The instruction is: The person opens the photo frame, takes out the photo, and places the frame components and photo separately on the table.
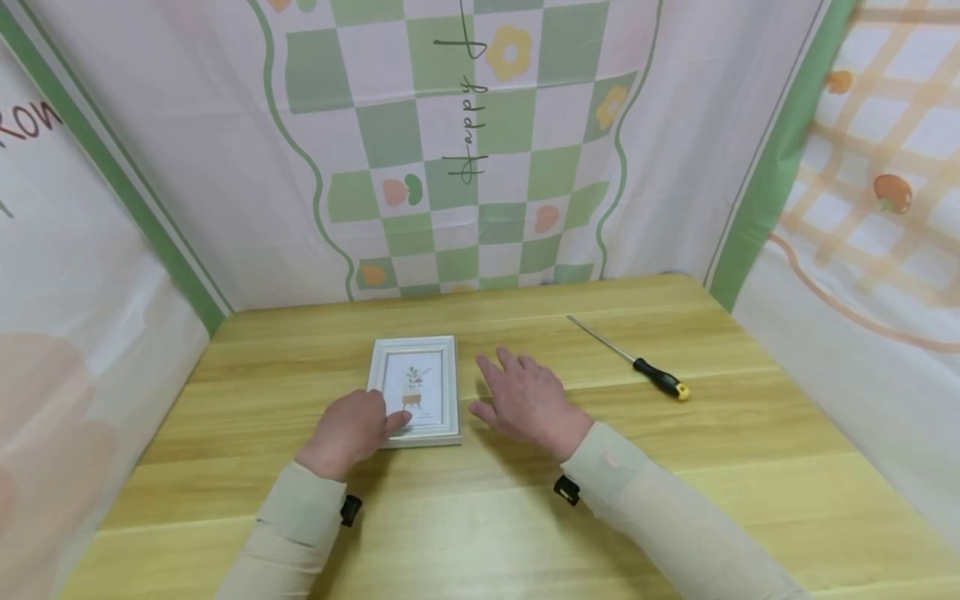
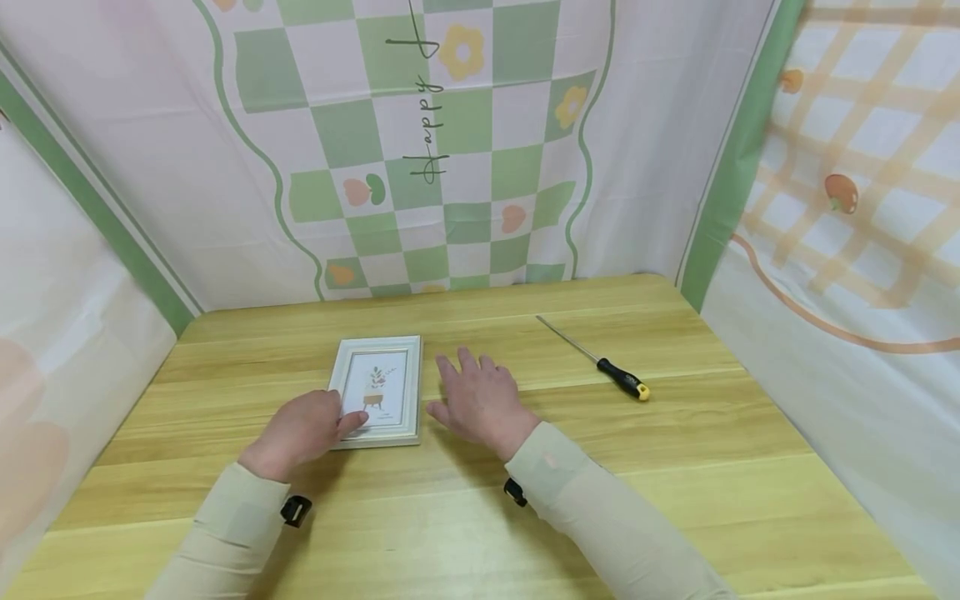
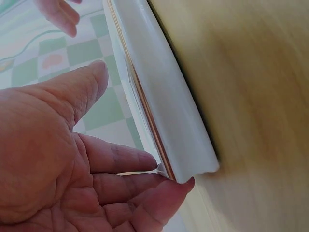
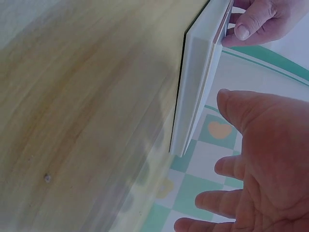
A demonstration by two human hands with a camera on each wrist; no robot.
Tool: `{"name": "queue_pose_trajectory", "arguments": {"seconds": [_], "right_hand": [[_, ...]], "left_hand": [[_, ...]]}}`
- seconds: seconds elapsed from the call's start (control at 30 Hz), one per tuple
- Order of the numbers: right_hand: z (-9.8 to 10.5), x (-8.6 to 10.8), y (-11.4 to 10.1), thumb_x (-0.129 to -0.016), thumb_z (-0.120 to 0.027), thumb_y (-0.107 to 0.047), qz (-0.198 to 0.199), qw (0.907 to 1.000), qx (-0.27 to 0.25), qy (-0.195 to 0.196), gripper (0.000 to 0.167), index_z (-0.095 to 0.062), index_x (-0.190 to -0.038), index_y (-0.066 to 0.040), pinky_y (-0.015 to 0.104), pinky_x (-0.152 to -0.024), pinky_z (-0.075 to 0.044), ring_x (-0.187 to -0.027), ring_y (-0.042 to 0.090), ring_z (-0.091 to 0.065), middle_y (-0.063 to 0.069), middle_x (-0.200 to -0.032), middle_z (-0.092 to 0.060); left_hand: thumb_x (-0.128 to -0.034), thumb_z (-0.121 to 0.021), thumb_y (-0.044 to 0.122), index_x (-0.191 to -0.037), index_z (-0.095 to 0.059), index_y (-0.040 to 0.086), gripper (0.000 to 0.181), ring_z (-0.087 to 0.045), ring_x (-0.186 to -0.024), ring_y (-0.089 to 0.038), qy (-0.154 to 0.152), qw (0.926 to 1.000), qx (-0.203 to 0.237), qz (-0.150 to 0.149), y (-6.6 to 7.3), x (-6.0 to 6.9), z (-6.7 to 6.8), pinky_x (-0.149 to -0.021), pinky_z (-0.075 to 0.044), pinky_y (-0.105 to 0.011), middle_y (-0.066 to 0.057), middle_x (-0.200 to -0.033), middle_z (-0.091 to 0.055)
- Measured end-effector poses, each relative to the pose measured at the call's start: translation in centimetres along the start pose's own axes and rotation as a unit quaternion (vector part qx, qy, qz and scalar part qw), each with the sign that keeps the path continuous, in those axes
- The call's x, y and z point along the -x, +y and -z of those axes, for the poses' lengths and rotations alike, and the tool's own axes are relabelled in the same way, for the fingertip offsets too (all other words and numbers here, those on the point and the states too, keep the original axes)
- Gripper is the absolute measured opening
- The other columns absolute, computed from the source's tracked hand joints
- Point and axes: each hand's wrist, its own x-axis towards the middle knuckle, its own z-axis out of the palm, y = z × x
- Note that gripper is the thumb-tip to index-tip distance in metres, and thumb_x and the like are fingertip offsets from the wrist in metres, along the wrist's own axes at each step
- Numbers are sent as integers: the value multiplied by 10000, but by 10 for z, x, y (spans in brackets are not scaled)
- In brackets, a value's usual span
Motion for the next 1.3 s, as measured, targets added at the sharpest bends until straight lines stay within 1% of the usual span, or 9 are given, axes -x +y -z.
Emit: {"name": "queue_pose_trajectory", "arguments": {"seconds": [0.2, 0.37, 0.5, 0.63, 0.77, 0.87, 1.0, 1.13, 1.3], "right_hand": [[0, 0, 0, -1021, -555, -600, -8, 10000, -71, -40, 772, -379, -1619, -144, 594, -987, -540, -1320, 487, -554, 239, -1616, -408], [0, 1, -2, -1031, -544, -582, 30, 10000, -62, -63, 762, -375, -1619, -128, 590, -967, -552, -1310, 492, -562, 242, -1619, -404], [-1, 0, -2, -1029, -540, -593, 27, 9999, -26, -106, 769, -372, -1622, -133, 577, -968, -556, -1304, 481, -573, 234, -1621, -406], [-1, 0, -3, -1023, -552, -597, 17, 9999, -49, -136, 779, -367, -1625, -138, 567, -953, -565, -1290, 476, -582, 226, -1625, -404], [-3, 0, -4, -1017, -584, -575, 58, 9999, -75, -75, 776, -382, -1615, -124, 556, -901, -584, -1230, 472, -617, 221, -1603, -439], [-4, 1, -4, -1010, -622, -535, 134, 9998, -122, 43, 759, -417, -1588, -88, 544, -847, -595, -1142, 459, -656, 230, -1530, -523], [-5, 1, -4, -1014, -638, -491, 234, 9995, -94, 188, 725, -455, -1547, -35, 505, -770, -600, -1007, 399, -690, 216, -1371, -642], [-5, 0, -5, -1018, -646, -463, 260, 9994, -16, 211, 687, -486, -1506, -6, 464, -721, -592, -927, 340, -688, 179, -1264, -692], [-5, -1, -6, -1015, -666, -428, 215, 9997, -74, 68, 565, -564, -1376, -5, 423, -659, -567, -845, 283, -669, 139, -1149, -721]], "left_hand": [[-1039, -635, 417, -818, -634, 14, 459, -522, -658, -224, 49, 9999, 20, -121, 4, -1, -1, -623, -452, -350, -79, -723, -568], [-1039, -640, 400, -847, -651, 1, 443, -527, -668, -227, 88, 9998, 56, -173, 8, -1, -2, -643, -469, -363, -74, -734, -573], [-1044, -639, 370, -856, -652, -5, 419, -518, -658, -218, 122, 9997, 69, -219, 10, -2, -4, -634, -463, -355, -74, -724, -570], [-1041, -652, 275, -892, -667, -25, 335, -518, -646, -207, 195, 9992, 84, -328, 11, -1, -5, -620, -472, -351, -74, -724, -573], [-1007, -665, 116, -923, -673, -51, 187, -543, -667, -206, 410, 9976, -44, -554, 12, 0, -8, -642, -523, -381, -88, -747, -596], [-985, -636, 23, -896, -656, -38, 109, -558, -682, -207, 562, 9959, -154, -697, 12, 0, -10, -662, -549, -398, -96, -753, -607], [-974, -612, -25, -874, -637, -25, 103, -567, -682, -212, 691, 9939, -252, -828, 15, 1, -11, -662, -557, -402, -100, -747, -604], [-970, -614, -31, -875, -633, -29, 98, -571, -680, -218, 731, 9934, -231, -853, 18, 2, -10, -663, -557, -407, -107, -746, -604], [-980, -611, -20, -910, -650, -40, 83, -581, -688, -213, 721, 9939, -209, -811, 21, 2, -11, -674, -566, -400, -110, -763, -618]]}}
